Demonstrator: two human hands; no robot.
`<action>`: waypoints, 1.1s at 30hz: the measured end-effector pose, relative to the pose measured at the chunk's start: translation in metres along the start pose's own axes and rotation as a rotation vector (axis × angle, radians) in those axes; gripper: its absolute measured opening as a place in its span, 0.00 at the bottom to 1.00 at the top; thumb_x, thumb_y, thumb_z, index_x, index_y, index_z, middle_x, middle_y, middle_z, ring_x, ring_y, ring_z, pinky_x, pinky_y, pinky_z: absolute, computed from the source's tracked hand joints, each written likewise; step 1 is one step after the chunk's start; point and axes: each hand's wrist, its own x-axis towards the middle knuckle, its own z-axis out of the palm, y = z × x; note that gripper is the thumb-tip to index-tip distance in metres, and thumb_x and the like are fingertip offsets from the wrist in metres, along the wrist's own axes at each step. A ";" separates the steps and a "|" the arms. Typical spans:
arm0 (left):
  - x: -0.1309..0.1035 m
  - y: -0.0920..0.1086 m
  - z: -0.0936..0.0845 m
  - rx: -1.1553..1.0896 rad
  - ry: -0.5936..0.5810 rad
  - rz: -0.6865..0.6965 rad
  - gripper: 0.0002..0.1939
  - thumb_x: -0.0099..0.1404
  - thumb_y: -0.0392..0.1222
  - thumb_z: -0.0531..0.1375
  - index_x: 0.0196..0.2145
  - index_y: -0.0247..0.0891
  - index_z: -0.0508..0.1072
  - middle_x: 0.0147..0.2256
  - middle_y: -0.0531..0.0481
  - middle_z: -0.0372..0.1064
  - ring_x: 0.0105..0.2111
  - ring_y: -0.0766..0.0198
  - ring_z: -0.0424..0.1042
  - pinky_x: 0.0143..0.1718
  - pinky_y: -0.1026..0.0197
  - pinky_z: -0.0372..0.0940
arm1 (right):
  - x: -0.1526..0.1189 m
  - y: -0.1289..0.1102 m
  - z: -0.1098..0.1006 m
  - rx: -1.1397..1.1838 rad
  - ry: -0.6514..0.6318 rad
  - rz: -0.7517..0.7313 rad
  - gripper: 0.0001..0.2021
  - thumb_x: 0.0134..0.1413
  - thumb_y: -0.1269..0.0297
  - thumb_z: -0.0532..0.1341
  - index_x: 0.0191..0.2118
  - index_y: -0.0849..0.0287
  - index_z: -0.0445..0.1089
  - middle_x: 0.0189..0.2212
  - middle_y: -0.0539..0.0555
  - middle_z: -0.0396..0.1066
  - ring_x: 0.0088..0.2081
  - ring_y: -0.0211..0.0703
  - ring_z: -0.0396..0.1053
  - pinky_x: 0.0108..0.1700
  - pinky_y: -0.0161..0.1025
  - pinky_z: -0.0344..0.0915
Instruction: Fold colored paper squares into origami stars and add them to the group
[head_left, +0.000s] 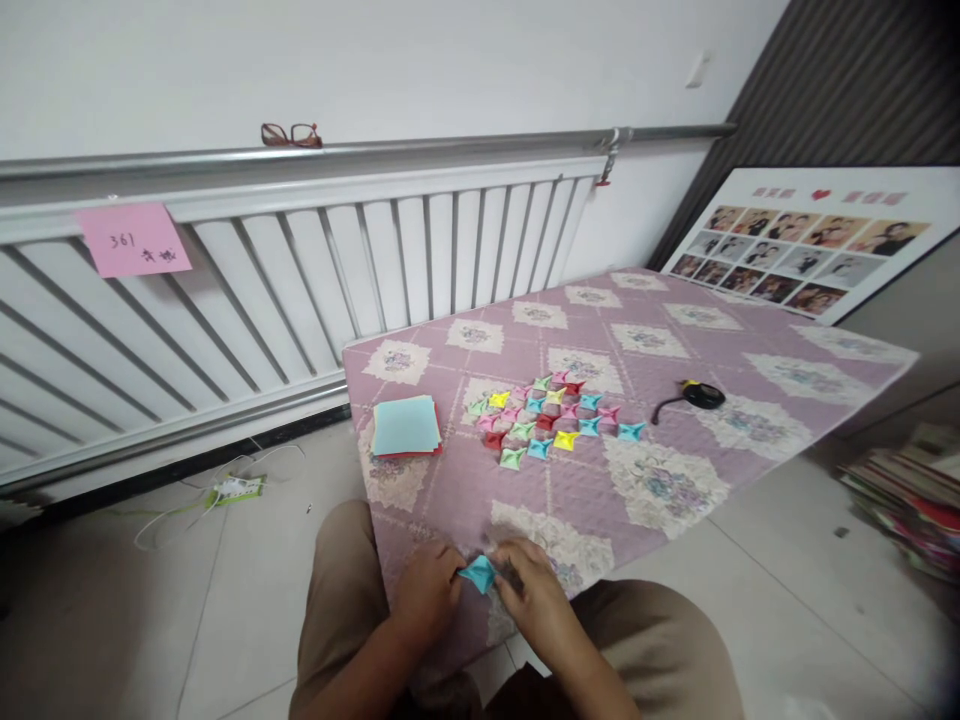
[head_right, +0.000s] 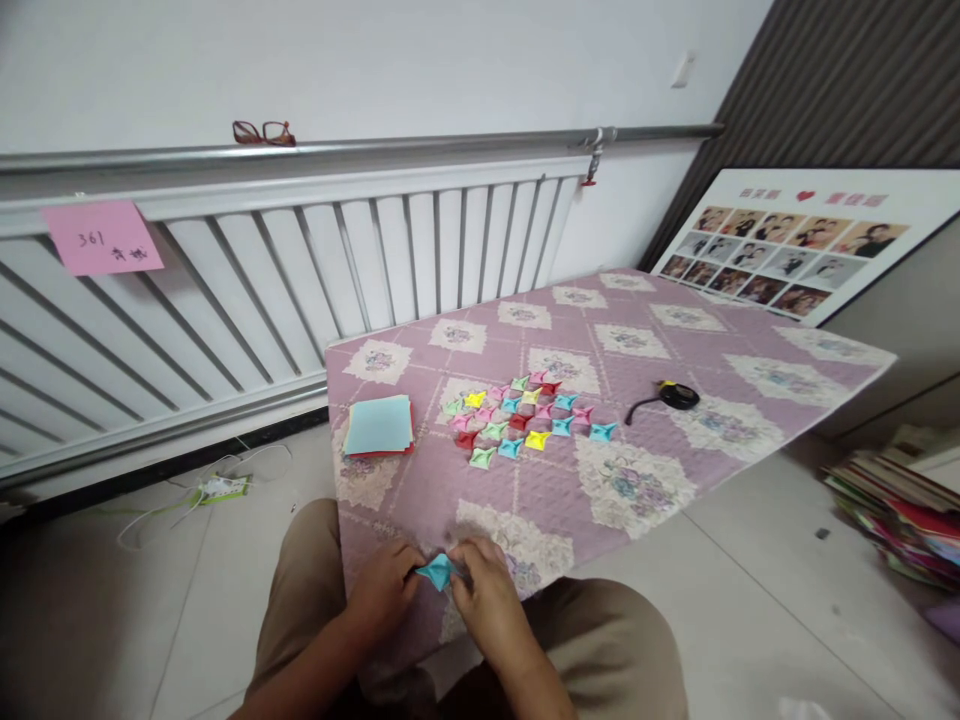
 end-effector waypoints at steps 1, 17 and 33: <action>0.000 0.000 0.000 0.023 -0.010 0.000 0.11 0.58 0.30 0.53 0.35 0.40 0.72 0.37 0.50 0.68 0.41 0.60 0.65 0.43 0.59 0.57 | 0.000 -0.003 0.000 -0.055 -0.006 -0.014 0.10 0.48 0.72 0.56 0.36 0.56 0.69 0.42 0.57 0.68 0.48 0.49 0.63 0.51 0.47 0.59; 0.005 0.004 -0.001 0.158 -0.027 0.006 0.10 0.62 0.33 0.52 0.34 0.40 0.73 0.37 0.49 0.69 0.40 0.60 0.66 0.40 0.60 0.57 | 0.020 -0.032 0.015 -0.543 -0.229 0.165 0.10 0.49 0.72 0.57 0.33 0.54 0.74 0.58 0.55 0.62 0.60 0.58 0.52 0.50 0.52 0.56; 0.003 0.003 -0.002 0.056 -0.018 -0.007 0.13 0.58 0.33 0.55 0.40 0.42 0.72 0.40 0.49 0.68 0.42 0.59 0.65 0.43 0.59 0.57 | 0.005 0.018 -0.006 -0.115 0.023 0.060 0.12 0.46 0.71 0.56 0.38 0.56 0.72 0.42 0.57 0.72 0.48 0.49 0.67 0.51 0.47 0.61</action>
